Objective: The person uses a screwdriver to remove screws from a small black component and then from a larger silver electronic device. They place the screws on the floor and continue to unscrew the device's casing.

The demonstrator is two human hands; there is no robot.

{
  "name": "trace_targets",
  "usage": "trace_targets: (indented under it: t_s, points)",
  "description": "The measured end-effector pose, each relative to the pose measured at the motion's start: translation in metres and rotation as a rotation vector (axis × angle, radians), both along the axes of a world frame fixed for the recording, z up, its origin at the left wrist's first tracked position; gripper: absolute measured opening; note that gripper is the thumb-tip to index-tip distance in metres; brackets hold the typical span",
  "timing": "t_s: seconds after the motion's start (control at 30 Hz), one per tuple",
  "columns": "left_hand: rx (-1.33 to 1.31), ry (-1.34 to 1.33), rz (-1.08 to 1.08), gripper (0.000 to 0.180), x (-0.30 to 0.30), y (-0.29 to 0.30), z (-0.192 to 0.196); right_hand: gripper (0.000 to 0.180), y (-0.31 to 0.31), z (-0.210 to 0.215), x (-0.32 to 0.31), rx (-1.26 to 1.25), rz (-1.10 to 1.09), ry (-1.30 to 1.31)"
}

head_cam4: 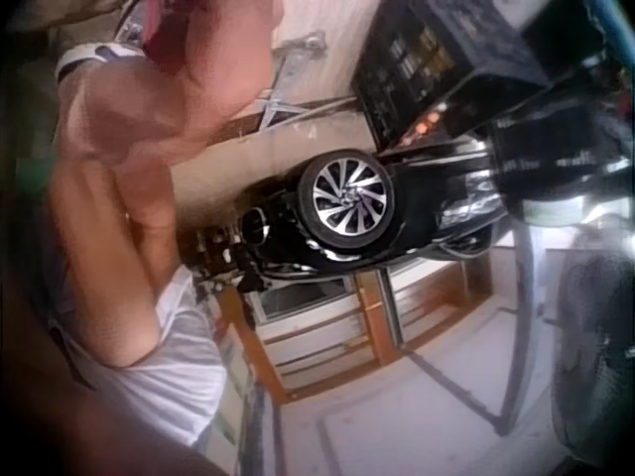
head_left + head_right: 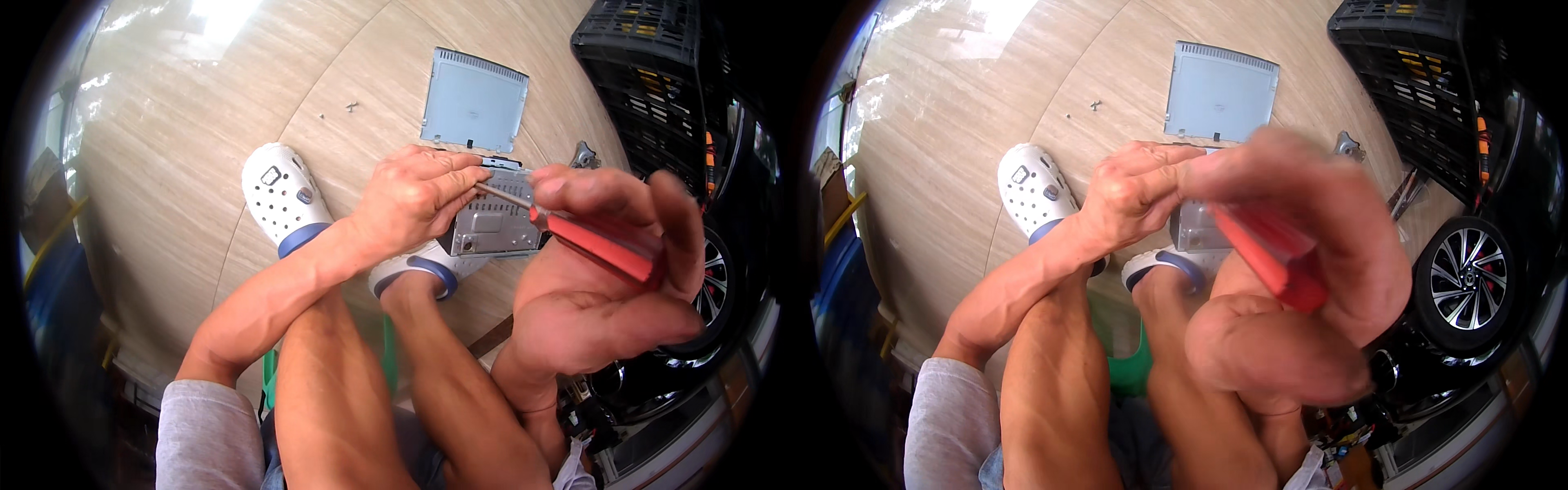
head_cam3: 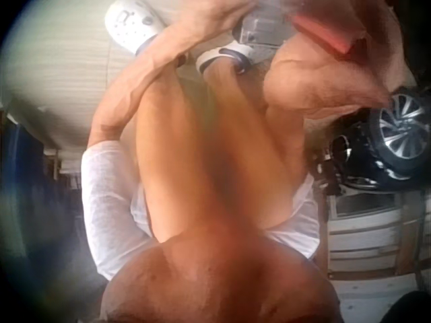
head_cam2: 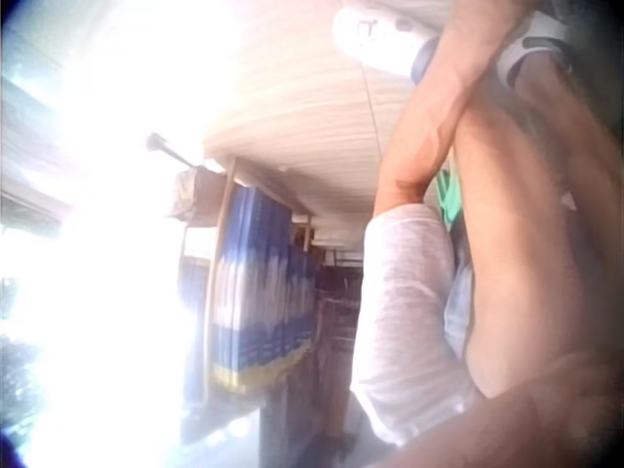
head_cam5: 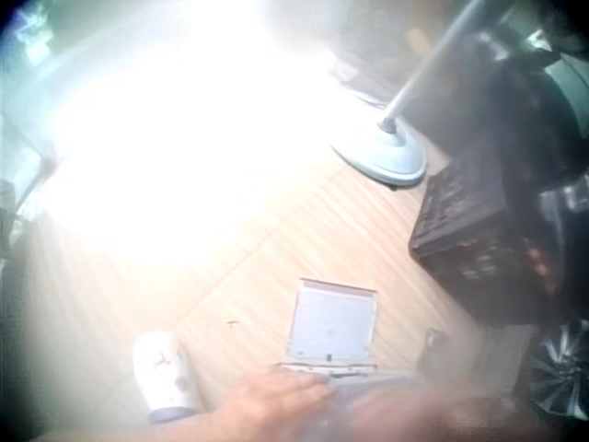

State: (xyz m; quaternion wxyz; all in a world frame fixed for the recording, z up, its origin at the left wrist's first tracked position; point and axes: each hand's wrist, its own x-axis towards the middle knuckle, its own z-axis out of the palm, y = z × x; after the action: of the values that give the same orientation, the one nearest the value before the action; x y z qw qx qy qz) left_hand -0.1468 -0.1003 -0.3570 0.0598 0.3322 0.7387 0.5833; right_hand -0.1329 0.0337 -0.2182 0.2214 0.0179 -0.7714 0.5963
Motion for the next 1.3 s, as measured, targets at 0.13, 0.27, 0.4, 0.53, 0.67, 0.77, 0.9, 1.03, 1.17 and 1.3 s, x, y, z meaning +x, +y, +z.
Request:
trace_targets:
  t_s: [0.13, 0.27, 0.4, 0.53, 0.67, 0.77, 0.9, 1.03, 1.17, 1.3]
  points:
    - [-0.005, -0.006, 0.006, 0.023, 0.000, 0.000, -0.002, 0.062, -0.023, -0.005, -0.005, -0.118, -0.140, 0.058]
    - [-0.007, -0.025, 0.002, 0.021, 0.001, -0.002, -0.001, 0.052, -0.023, 0.005, -0.009, -0.238, -0.199, 0.020]
    - [-0.007, -0.037, -0.039, 0.027, 0.001, -0.006, -0.001, 0.041, 0.004, 0.020, -0.003, -0.374, 0.197, -0.264]
    - [-0.003, -0.043, -0.030, 0.021, 0.001, 0.001, 0.001, 0.039, -0.002, 0.020, -0.006, -0.274, 0.108, -0.230]
    - [0.023, -0.143, -0.048, 0.026, 0.001, -0.008, -0.006, 0.038, -0.015, 0.027, -0.008, -0.081, -0.111, -0.251]
    - [0.055, -0.200, -0.087, 0.033, 0.000, -0.008, -0.002, 0.041, 0.013, 0.048, -0.010, -0.121, 0.175, -0.406]
    - [0.049, -0.311, -0.109, 0.048, 0.001, -0.011, -0.001, 0.046, 0.036, 0.044, -0.017, -0.017, 0.552, -0.432]
    - [0.044, -0.353, -0.083, 0.050, 0.003, -0.009, 0.000, 0.040, 0.032, 0.063, -0.020, 0.752, 0.365, -0.375]
    - [0.045, -0.388, -0.072, 0.050, 0.004, -0.011, 0.002, 0.028, 0.032, 0.053, -0.013, 0.810, 0.207, -0.274]
    - [0.030, -0.342, -0.049, 0.047, 0.005, -0.013, 0.000, 0.031, 0.035, 0.043, -0.016, 0.810, 0.277, -0.034]
